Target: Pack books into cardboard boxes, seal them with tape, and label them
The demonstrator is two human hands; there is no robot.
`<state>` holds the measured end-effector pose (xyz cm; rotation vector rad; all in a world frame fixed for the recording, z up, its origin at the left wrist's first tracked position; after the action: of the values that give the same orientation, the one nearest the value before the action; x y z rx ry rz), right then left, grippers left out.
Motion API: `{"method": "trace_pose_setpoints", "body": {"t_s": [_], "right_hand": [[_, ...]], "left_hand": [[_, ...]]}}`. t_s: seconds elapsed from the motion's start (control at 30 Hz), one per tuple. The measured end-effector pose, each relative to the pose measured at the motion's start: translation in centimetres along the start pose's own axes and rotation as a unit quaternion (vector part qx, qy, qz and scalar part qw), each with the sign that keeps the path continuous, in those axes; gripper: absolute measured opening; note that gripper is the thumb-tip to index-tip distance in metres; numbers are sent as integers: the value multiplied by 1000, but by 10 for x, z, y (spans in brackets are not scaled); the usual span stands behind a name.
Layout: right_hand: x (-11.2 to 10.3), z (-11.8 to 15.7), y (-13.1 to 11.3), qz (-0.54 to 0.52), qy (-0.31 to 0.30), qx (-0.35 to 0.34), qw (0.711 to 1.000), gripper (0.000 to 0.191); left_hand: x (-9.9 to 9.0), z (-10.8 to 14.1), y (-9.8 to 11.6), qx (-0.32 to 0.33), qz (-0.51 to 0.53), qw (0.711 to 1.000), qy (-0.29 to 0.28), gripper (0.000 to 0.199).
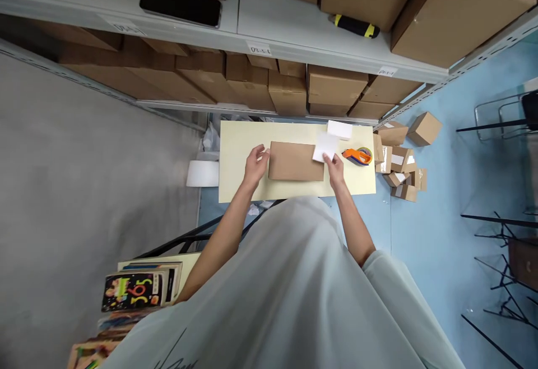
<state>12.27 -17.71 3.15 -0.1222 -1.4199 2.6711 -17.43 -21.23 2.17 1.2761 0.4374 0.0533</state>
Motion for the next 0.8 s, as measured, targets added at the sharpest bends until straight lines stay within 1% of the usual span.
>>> {"method": "trace_pose_setpoints", "body": {"t_s": [0.03, 0.07, 0.1, 0.17, 0.2, 0.23, 0.3, 0.37, 0.47, 0.53, 0.63, 0.8], "right_hand": [[-3, -11, -2, -45, 2, 30, 999, 37], [-5, -21, -2, -82, -3, 62, 995, 35], [-5, -29, -2, -111, -12, 90, 990, 32], [0, -38, -2, -145, -30, 126, 981, 29], [3, -40, -2, -154, -34, 131, 979, 28], [5, -41, -2, -161, -34, 129, 978, 26], [9, -38, -5, -168, -28, 109, 979, 25], [10, -33, -10, -163, -26, 79, 983, 26], [5, -25, -20, -149, -34, 43, 987, 31], [-1, -19, -22, -148, -37, 32, 988, 33], [-9, -12, -15, -143, -33, 47, 988, 33], [-21, -6, 9, -125, -41, 104, 986, 36]], "left_hand": [[-2, -13, -8, -41, -12, 999, 11, 69], [-1, -24, -14, -72, -12, 997, -10, 72], [1, -33, -18, -88, -4, 995, -41, 72], [8, -44, -20, -87, 18, 990, -110, 74], [11, -46, -18, -74, 23, 988, -132, 75], [12, -45, -16, -60, 23, 988, -140, 76], [11, -40, -9, -35, 14, 992, -120, 76], [7, -33, -3, -12, 16, 997, -78, 75], [-3, -23, 1, 8, 45, 999, -20, 69], [-7, -18, -1, 10, 60, 998, 1, 66], [-10, -10, -12, -1, 62, 998, 10, 64], [-11, -6, -35, -31, 51, 998, 3, 70]]}}
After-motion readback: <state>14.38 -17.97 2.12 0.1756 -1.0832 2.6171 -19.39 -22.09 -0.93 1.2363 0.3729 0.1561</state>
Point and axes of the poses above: each hand's wrist, its own z-axis away from the middle knuckle, its own x-axis out of the palm, y = z × x, the point moved 3 cm from there along -z, towards the middle knuckle, and after that the axes turned 12 degrees about x, right-handed, at the moved point
